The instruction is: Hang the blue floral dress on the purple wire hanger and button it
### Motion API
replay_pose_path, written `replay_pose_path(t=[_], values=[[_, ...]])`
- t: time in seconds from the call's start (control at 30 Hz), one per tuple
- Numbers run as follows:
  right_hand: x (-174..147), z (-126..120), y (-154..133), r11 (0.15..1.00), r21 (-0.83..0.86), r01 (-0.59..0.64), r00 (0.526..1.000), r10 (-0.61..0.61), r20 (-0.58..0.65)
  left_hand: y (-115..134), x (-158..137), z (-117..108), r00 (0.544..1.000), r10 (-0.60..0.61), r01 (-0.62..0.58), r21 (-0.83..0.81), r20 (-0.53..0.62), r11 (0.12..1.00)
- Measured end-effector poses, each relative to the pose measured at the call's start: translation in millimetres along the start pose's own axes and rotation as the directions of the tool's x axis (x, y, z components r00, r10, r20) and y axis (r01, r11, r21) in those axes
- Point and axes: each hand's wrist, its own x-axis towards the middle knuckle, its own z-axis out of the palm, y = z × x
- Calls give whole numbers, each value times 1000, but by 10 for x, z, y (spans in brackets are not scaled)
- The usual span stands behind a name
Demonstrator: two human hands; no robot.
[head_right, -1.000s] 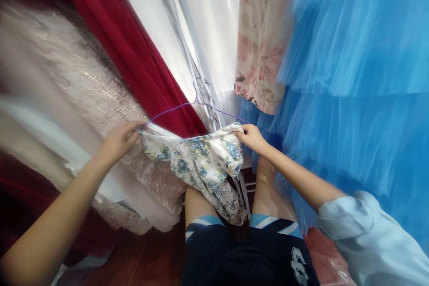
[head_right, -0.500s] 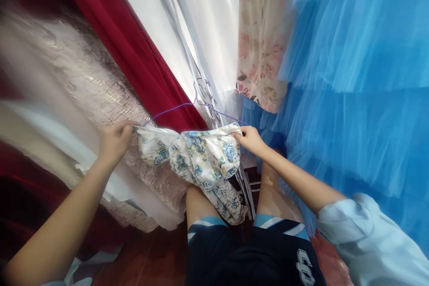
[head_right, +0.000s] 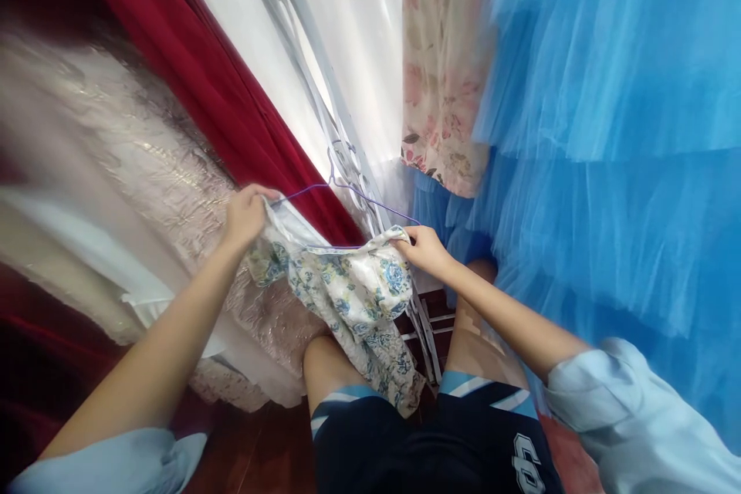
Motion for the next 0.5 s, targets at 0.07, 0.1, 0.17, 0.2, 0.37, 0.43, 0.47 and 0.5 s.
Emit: replay_pose_path(t=[0.07,0.1,0.17,0.2,0.37,0.43,0.47,0.5], values=[[-39,-30,-10,997,-23,67,997,-67,24,89,15,120,998,53,-55,49,36,997],[-62,-61,-5,992,-42,115,993,-114,33,118,-5,158,995,85,-89,91,46,992],[-109,-146,20,971,-85,222,975,-222,2,140,-91,202,991,121,-129,190,51,973],[-130,-196,37,957,-111,268,961,-274,-44,134,-149,214,991,123,-131,233,51,964],[-125,-405,52,922,-236,308,847,-379,-374,62,-399,270,985,121,-151,281,122,948],[-69,-460,15,930,-213,299,810,-365,-460,59,-439,294,980,134,-171,276,147,946],[-39,-487,-4,937,-186,295,806,-348,-479,64,-450,302,978,145,-182,273,152,945],[-15,-516,-20,948,-154,278,817,-318,-482,71,-458,306,976,154,-191,266,156,945]])
